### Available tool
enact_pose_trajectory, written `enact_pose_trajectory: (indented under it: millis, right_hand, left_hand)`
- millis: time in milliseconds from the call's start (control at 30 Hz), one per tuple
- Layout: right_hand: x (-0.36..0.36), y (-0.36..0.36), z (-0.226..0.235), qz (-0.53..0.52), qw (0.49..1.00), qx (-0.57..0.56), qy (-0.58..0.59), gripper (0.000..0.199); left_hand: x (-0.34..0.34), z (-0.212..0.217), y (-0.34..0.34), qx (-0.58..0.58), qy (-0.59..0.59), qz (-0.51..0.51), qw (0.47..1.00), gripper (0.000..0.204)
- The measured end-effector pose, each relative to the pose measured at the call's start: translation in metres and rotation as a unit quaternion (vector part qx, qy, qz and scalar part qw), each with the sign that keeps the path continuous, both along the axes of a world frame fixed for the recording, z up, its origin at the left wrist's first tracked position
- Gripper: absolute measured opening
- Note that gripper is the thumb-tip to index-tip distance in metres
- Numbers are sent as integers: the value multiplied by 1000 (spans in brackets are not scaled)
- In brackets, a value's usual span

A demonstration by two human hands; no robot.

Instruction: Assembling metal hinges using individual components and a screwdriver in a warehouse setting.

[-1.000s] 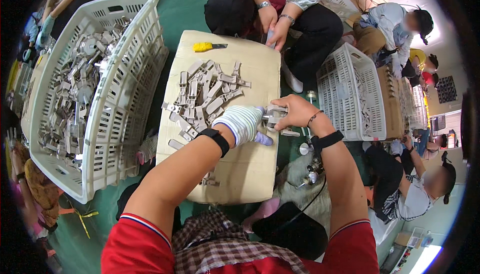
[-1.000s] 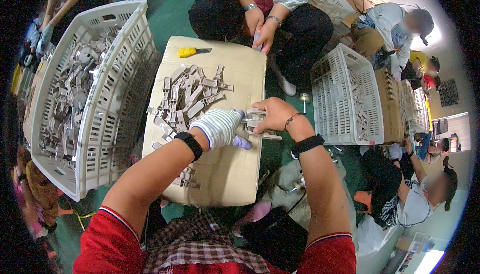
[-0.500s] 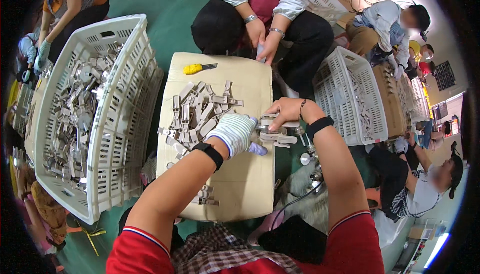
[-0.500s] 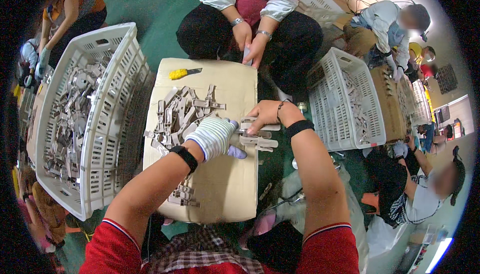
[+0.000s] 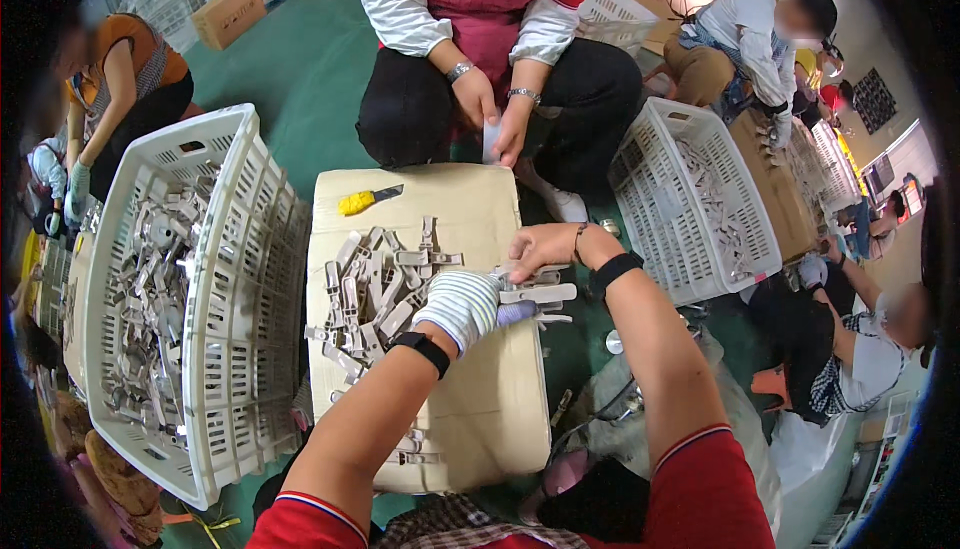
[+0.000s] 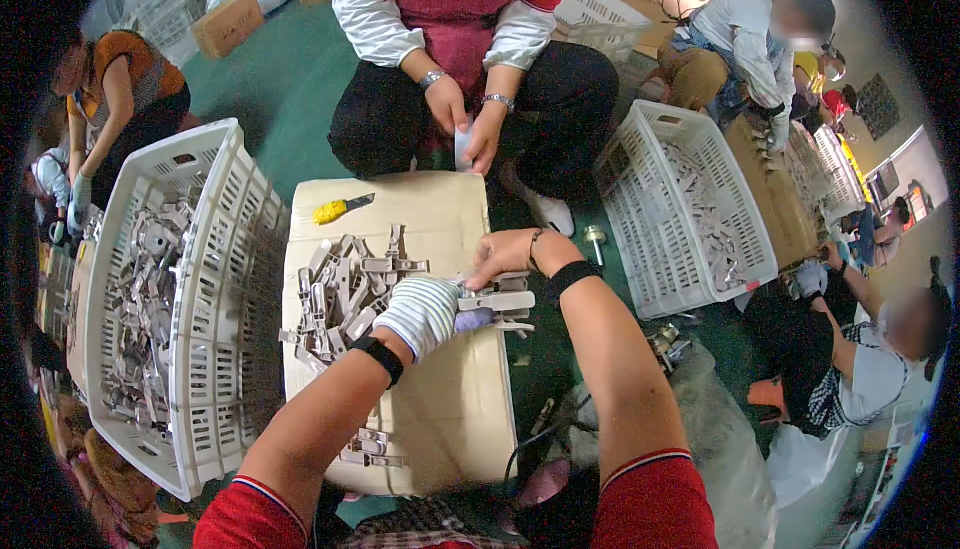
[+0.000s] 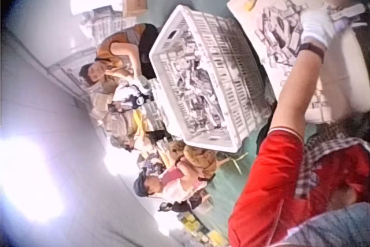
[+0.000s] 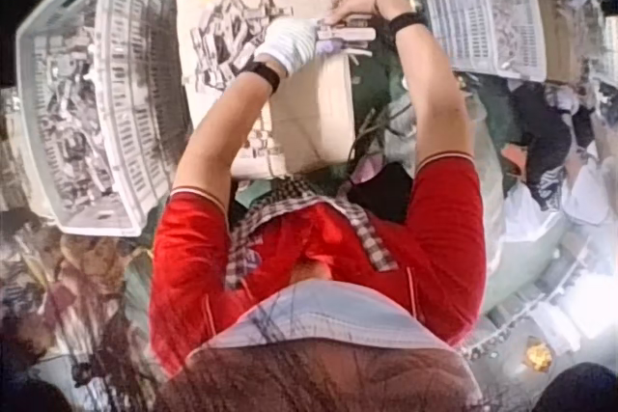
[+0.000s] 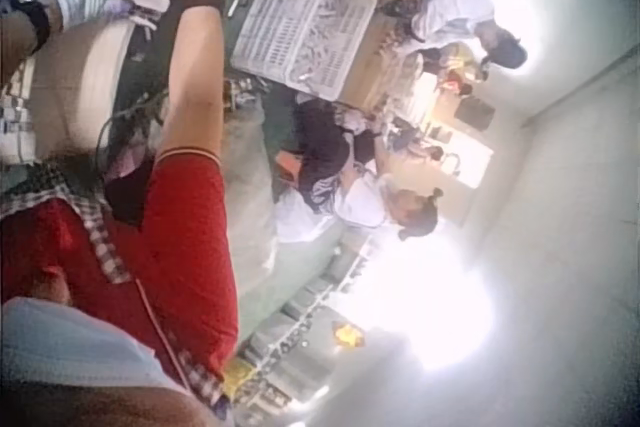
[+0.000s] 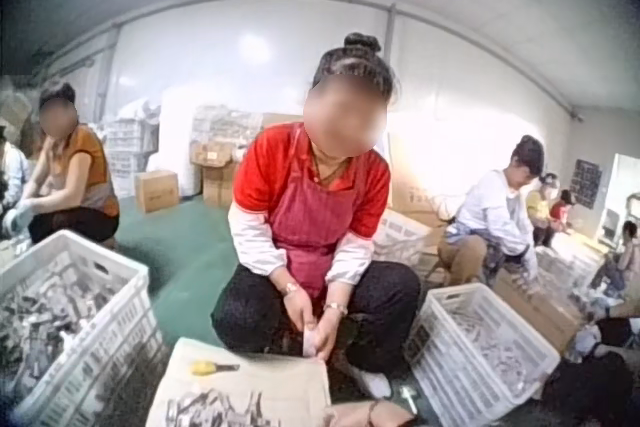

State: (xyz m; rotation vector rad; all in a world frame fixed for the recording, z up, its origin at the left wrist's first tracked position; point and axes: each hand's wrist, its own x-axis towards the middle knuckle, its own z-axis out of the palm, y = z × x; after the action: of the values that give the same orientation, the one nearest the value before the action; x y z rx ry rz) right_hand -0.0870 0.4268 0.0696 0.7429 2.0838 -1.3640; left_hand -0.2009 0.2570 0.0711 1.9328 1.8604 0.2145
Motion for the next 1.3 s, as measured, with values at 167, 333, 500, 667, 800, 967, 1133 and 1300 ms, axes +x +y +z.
enact_pose_trajectory:
  millis: [167, 333, 500, 667, 800, 967, 1133, 1300]
  right_hand:
    - [6, -5, 3, 1, 994, 86, 65, 62]
    - [30, -32, 32, -3, 947, 216, 239, 56]
    - [52, -70, 38, 82, 836, 460, 286, 64]
    - [33, -69, 35, 51, 834, 493, 244, 59]
    - [24, -48, 34, 44, 876, 437, 199, 57]
    - [21, -18, 30, 30, 929, 341, 144, 56]
    - [-1, 10, 26, 6, 982, 161, 103, 49]
    - [-14, 30, 25, 4, 987, 130, 96, 44]
  left_hand:
    - [-5, -9, 10, -24, 10, -28, 999, 66]
    - [-12, 3, 16, -54, 13, -29, 998, 72]
    - [-22, 0, 21, 65, 84, -171, 979, 36]
    - [-27, 2, 29, 89, 28, -190, 977, 35]
    - [-28, 14, 34, -2, 18, -130, 991, 32]
    - [-11, 36, 32, -26, -74, 41, 996, 44]
    - [-9, 11, 24, 130, 68, -17, 989, 61]
    - [-19, 9, 51, -16, 86, 6, 996, 61]
